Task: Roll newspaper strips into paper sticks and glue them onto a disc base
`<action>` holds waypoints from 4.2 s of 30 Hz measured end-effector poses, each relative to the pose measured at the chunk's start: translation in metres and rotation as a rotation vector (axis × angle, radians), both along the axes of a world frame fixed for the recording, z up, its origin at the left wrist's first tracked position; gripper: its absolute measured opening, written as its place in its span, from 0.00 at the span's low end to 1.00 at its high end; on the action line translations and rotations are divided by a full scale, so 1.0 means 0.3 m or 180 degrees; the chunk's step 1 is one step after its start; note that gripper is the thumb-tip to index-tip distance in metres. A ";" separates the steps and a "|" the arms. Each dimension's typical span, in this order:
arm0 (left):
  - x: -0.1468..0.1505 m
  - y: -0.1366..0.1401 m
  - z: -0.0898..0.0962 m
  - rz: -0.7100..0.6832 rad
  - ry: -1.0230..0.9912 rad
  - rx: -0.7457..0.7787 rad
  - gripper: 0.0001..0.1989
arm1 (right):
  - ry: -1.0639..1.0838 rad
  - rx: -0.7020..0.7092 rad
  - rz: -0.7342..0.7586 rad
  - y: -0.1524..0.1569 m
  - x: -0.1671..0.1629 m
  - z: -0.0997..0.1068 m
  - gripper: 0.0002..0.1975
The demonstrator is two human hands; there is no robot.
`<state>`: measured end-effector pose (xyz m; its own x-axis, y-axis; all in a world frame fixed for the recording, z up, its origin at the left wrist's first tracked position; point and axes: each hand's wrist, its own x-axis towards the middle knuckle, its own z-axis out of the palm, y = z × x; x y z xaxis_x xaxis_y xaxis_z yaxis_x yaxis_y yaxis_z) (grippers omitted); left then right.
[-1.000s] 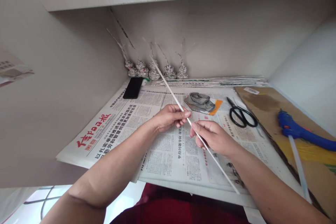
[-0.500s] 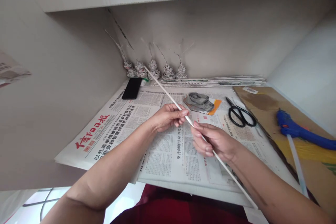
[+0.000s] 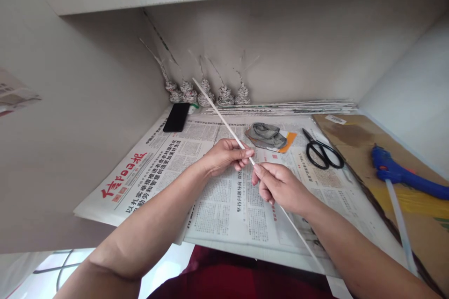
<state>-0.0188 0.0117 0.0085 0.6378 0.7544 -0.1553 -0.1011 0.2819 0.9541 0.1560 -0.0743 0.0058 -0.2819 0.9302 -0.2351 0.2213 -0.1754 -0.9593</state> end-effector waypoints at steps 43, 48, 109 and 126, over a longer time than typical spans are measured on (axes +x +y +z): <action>0.002 -0.011 0.006 -0.0200 -0.0083 0.0066 0.15 | 0.0004 0.0407 -0.0134 0.003 -0.003 -0.004 0.17; 0.000 -0.014 0.013 -0.0187 -0.0226 -0.0053 0.14 | 0.1035 -0.0431 0.0265 -0.002 -0.001 0.009 0.19; -0.012 -0.002 0.000 -0.0598 0.0137 0.0308 0.14 | 0.1106 -0.0586 -0.0112 0.004 -0.017 -0.016 0.20; -0.022 0.023 0.014 0.0160 0.0030 0.0120 0.15 | -0.0592 0.0788 -0.0423 -0.012 -0.007 -0.009 0.21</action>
<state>-0.0252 0.0186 0.0127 0.5976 0.7908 -0.1320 -0.1053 0.2407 0.9649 0.1538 -0.0779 0.0030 -0.1278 0.9912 -0.0334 0.3873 0.0188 -0.9217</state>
